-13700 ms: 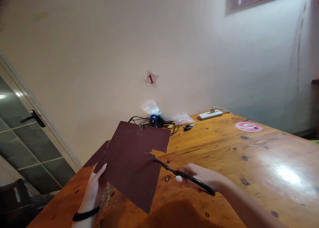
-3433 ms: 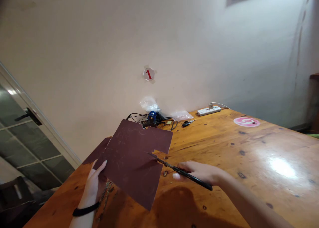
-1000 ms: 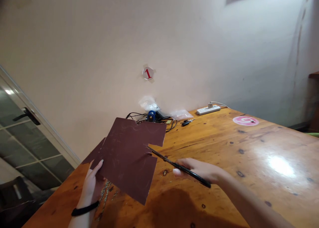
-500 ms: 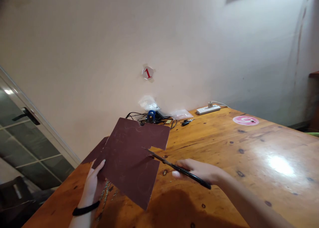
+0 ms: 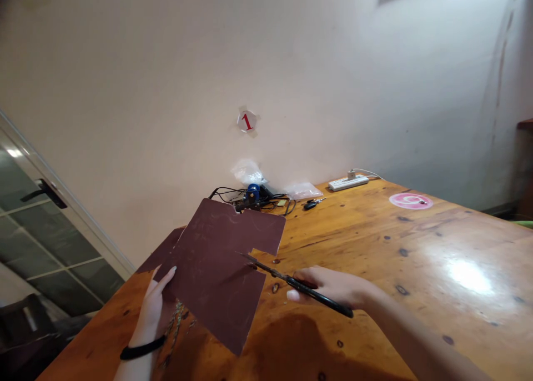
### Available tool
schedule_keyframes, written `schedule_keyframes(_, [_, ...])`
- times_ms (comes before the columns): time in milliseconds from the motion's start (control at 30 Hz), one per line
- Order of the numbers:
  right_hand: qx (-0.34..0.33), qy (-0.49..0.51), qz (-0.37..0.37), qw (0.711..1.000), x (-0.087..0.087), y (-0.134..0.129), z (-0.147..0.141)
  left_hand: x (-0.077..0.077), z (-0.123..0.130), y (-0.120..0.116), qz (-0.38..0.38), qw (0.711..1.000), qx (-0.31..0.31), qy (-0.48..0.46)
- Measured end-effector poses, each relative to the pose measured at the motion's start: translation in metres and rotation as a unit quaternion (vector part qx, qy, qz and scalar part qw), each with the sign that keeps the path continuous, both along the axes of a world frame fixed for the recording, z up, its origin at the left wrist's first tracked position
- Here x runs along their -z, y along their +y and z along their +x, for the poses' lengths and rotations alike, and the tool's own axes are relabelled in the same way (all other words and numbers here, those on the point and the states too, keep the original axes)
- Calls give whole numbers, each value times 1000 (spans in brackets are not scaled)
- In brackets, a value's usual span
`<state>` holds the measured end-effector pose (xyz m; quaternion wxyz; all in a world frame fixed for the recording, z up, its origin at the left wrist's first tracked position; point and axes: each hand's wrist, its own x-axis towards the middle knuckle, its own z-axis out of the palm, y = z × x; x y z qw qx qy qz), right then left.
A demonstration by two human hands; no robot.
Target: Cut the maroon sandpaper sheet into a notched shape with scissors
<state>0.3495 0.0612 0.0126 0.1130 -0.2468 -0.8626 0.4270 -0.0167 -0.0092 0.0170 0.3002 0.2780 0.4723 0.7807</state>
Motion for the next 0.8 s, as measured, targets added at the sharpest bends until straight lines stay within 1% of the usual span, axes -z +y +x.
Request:
schedule_keyframes(100, [7, -16, -33, 999, -3, -1, -1, -1, -1, 0, -1, 1000, 3, 11])
schedule_keyframes(200, [16, -25, -27, 999, -6, -2, -2, -2, -3, 0, 2, 1000, -6, 24])
schedule_keyframes(267, [16, -21, -35, 999, -9, -3, -3, -2, -3, 0, 5, 999, -11, 31])
schedule_keyframes(400, [19, 8, -61, 998, -11, -4, -4, -2, -4, 0, 2, 999, -2, 32])
schedule_keyframes(567, [16, 43, -80, 996, -3, 0, -4, -2, -1, -1, 8, 1000, -3, 22])
schedule_keyframes(667, [20, 55, -77, 995, 3, 3, -4, -4, 0, -1, 4, 1000, -15, 15])
schedule_keyframes(800, [33, 58, -69, 995, 7, 5, -4, -5, 2, -2, -5, 1000, -9, 3])
